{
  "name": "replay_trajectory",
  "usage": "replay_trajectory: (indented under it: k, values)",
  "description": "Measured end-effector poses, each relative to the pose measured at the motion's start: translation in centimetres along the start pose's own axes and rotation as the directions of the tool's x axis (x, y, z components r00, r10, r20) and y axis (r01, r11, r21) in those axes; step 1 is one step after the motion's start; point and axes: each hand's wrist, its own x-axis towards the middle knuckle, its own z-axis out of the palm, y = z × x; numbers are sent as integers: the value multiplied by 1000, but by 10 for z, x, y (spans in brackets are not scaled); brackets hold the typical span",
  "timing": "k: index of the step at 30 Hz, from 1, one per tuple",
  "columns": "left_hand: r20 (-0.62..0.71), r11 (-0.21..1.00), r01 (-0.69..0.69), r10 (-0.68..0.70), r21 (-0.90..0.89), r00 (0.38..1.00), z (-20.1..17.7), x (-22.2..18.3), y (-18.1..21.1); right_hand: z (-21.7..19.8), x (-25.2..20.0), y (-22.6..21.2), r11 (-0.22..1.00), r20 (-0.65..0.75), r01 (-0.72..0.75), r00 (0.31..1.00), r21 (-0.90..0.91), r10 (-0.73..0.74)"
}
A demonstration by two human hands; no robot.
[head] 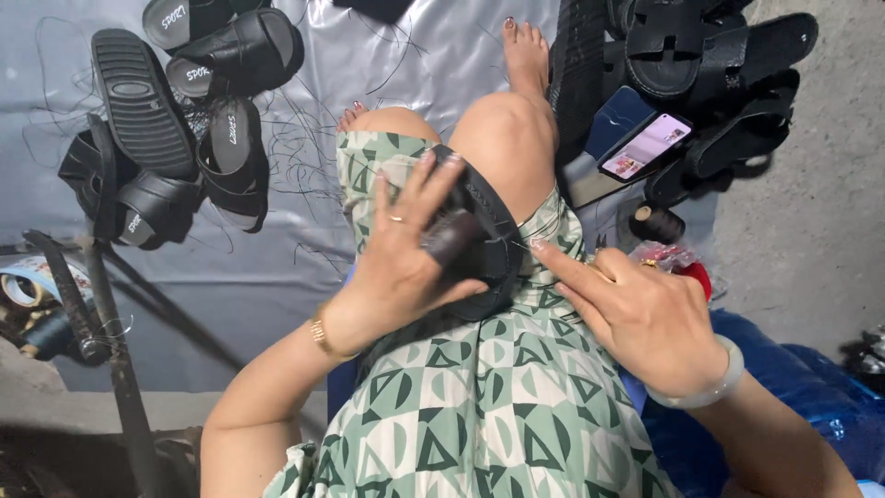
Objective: Hand-sewing the upper part of a black sandal to its sole using a needle and thread.
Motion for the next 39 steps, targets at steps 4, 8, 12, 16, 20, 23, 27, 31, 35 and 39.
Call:
replay_trajectory:
  k: [4,8,12,16,20,23,27,31,35,39]
  values:
    - [-95,999,-31,29,-16,995,13,1,6,-1,0,-5,997,22,14,1000,-82,-12]
    - [-92,998,-33,28,-45,995,15,3,7,2,-1,-7,993,59,-14,998,-121,21]
    - [-79,998,-31,27,-51,997,17,3,8,-9,3,-22,983,80,-74,993,-168,88]
    - [-87,998,-57,54,-22,995,24,5,6,-16,17,-34,919,152,20,987,-394,43]
    - [-154,997,-80,80,9,985,29,5,7,-9,28,-46,872,187,59,982,-486,38]
    - [-137,996,-86,87,12,987,28,2,8,9,28,-45,922,142,-1,988,-388,61]
    - [-170,993,-105,112,51,979,12,-2,-6,12,20,-38,953,87,-55,993,-297,84]
    - [-359,976,-191,217,106,908,13,-2,-72,25,10,-32,984,22,-155,988,89,153]
    - [-237,931,-358,363,64,901,-20,11,-55,37,-2,-32,932,-11,-204,976,300,218]
    - [-41,627,-199,257,-753,965,-49,26,-27,38,0,-33,868,-38,-216,965,447,260]
